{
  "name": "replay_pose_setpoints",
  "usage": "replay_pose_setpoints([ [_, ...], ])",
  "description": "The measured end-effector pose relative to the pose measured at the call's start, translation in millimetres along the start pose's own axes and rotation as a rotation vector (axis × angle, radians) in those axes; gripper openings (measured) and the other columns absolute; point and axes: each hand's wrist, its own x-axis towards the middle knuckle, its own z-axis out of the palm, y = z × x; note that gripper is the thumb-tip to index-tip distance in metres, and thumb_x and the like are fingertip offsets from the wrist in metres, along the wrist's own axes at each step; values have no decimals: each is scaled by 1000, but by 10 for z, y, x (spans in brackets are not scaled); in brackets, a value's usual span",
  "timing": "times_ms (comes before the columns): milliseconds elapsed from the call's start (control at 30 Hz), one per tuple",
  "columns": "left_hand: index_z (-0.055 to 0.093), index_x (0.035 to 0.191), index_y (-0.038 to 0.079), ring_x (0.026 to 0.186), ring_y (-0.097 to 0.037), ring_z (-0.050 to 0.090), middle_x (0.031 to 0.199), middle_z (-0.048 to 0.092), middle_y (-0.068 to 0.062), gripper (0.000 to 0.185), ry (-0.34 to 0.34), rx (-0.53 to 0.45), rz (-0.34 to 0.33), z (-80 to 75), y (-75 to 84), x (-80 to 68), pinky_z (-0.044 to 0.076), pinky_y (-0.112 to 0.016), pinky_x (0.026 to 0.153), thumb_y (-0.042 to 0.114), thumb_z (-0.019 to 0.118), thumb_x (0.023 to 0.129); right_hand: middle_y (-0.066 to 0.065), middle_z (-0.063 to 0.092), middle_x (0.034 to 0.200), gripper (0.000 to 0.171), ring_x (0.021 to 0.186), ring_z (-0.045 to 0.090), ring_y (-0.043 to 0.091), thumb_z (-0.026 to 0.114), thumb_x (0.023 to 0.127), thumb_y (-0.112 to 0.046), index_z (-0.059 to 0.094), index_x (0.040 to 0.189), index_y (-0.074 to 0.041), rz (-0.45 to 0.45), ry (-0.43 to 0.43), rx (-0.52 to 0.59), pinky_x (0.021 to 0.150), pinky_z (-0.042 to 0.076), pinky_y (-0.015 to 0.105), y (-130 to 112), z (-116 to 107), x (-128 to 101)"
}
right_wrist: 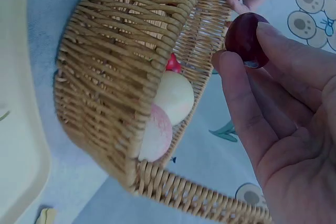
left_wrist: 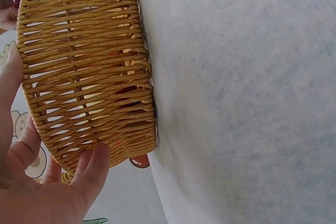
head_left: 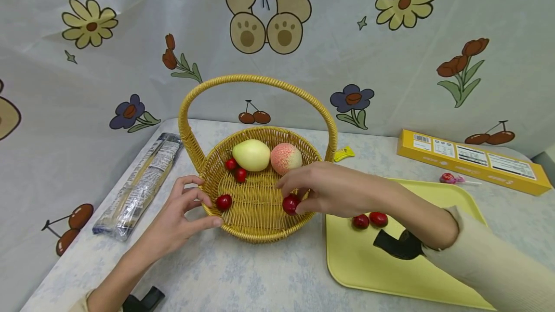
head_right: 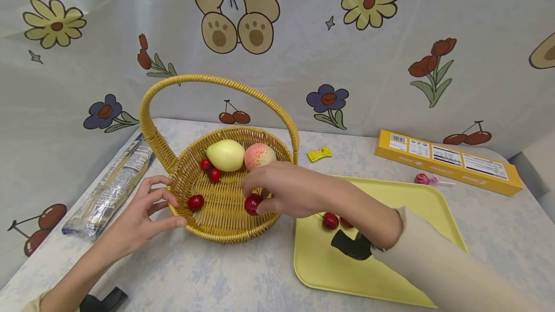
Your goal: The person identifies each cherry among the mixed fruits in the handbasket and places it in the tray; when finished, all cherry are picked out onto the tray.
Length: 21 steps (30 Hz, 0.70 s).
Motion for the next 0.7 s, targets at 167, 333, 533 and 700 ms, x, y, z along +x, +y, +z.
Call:
replay_pose_setpoints([
  [167,57,90,10,123,-37,40,136,31,-13,27,-1,-4,5,5,17,1,49,-53,95,12,83,81,3,57,136,22,91,63,2,69,94,-13,69,115,-15,74,14,32,80,55,26,-2,-18,-315],
  [333,56,90,11,124,-36,39,135,30,-15,28,-2,10,-5,-1,5,12,48,-53,96,13,83,81,1,55,137,22,89,62,2,72,92,-17,69,112,-26,168,48,19,75,55,25,26,-23,-658],
  [533,56,90,12,125,-35,38,135,31,-15,28,0,20,-19,-4,-16,6,47,-53,97,14,82,82,-1,60,129,22,99,63,9,75,89,-19,68,108,-29,271,100,-19,75,56,26,270,33,-1027],
  [700,56,91,12,125,-35,37,135,31,-14,28,1,21,-14,-5,-23,7,47,-54,97,13,82,82,3,62,123,28,93,60,8,77,87,-20,68,113,-18,365,86,-42,71,55,26,531,126,-1281],
])
